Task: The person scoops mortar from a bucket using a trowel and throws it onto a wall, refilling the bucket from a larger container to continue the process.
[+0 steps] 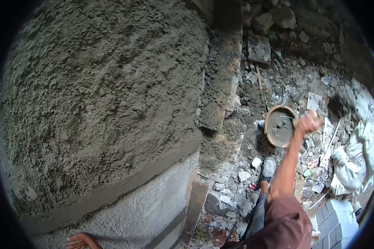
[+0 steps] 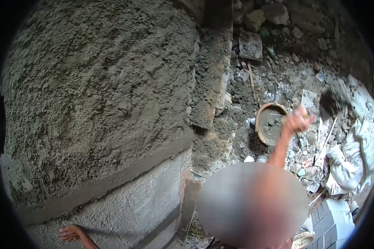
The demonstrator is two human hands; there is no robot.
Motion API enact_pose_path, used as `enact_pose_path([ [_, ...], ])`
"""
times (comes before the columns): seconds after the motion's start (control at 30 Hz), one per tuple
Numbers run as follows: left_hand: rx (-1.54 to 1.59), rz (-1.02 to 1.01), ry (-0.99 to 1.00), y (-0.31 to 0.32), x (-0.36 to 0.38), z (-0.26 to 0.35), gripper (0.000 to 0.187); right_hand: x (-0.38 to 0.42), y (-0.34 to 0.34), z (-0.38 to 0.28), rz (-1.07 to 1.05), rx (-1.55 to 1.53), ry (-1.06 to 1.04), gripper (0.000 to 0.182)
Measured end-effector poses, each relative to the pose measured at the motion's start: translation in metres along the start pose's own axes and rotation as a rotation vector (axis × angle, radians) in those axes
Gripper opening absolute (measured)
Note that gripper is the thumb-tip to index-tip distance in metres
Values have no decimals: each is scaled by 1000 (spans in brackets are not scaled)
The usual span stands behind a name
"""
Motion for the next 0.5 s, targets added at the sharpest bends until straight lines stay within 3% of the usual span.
enact_pose_path([
  [0.03,-4,2,-13,3,-2,-1,61,24,51,-1,1,-12,0,15],
  [0.1,-25,7,-38,11,-1,-10,61,103,173,-49,-190,-222,-244,24],
  [0.13,-40,5,-37,12,1,-17,61,179,248,-13,-429,-182,21,15],
  [0.17,-53,2,-20,19,2,-22,61,241,286,-46,-666,-119,297,11],
  [0.2,-64,2,3,24,-1,-24,61,278,282,-97,-826,-97,229,22],
  [0.23,-69,6,25,29,-9,-24,60,330,286,-117,-955,-222,295,31],
  [0.27,-72,11,41,18,-10,-15,60,357,266,-149,-1047,-280,528,34],
  [0.3,-75,16,46,10,-9,-14,60,369,236,-170,-981,-400,573,28],
  [0.33,-72,23,47,6,-12,-12,60,376,196,-181,-1037,-418,888,31],
  [0.4,-56,28,41,-1,-9,-10,60,354,100,-169,-1008,-277,706,37],
  [0.43,-46,22,38,-2,-7,-8,60,360,43,-127,-1033,-208,958,41],
  [0.47,-38,12,38,-3,-1,-6,60,321,-5,-114,-1033,-79,884,38],
  [0.5,-24,-8,47,-4,7,-2,60,313,-76,-42,-1088,234,772,35],
])
Point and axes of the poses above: each hand's wrist, its own x-axis away from the middle knuckle, its own y-axis out of the palm, z = x × y, the point moved 9 cm from there along -x, towards the middle knuckle, and after that the axes turned 12 degrees about -x, right-handed, at the moved point
